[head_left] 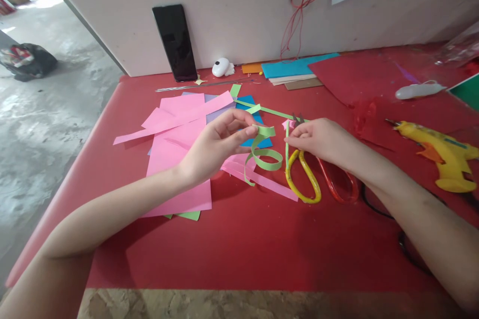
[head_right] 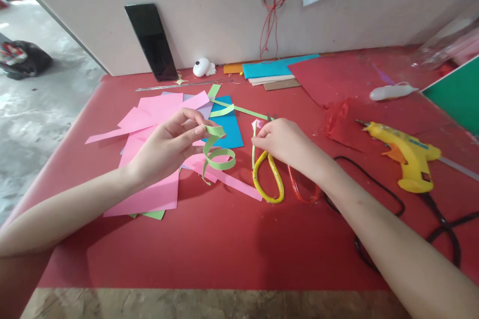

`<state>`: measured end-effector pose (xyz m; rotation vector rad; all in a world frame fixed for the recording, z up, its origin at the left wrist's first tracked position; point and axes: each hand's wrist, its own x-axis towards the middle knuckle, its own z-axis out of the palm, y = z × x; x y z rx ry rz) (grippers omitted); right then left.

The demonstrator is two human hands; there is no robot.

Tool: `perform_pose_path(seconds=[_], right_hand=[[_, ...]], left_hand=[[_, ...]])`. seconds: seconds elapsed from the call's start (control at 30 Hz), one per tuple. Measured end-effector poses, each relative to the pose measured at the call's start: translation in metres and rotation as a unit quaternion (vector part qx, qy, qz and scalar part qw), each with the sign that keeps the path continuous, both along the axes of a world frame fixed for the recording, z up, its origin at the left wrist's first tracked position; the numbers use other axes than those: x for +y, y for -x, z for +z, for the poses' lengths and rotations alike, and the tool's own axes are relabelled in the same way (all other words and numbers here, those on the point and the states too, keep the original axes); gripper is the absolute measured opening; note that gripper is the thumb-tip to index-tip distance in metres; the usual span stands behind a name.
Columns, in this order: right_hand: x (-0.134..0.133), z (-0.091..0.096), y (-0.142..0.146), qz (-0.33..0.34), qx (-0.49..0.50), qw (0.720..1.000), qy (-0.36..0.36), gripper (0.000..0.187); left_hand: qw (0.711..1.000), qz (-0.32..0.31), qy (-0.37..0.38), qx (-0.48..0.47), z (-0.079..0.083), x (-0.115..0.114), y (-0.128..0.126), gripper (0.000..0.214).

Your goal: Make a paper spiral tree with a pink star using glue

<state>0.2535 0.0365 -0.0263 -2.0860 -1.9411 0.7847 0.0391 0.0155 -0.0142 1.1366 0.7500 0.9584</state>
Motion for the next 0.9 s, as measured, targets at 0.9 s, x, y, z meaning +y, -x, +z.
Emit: perform_pose_path(seconds=[0.9], right_hand=[[-0.048,0.031,0.026,0.004,0.376,0.837,-0.398,0.009]], left_hand=[[0.995,-0.033,-0.072,0.061,-0.001,-0.016,-0.004,0.011]])
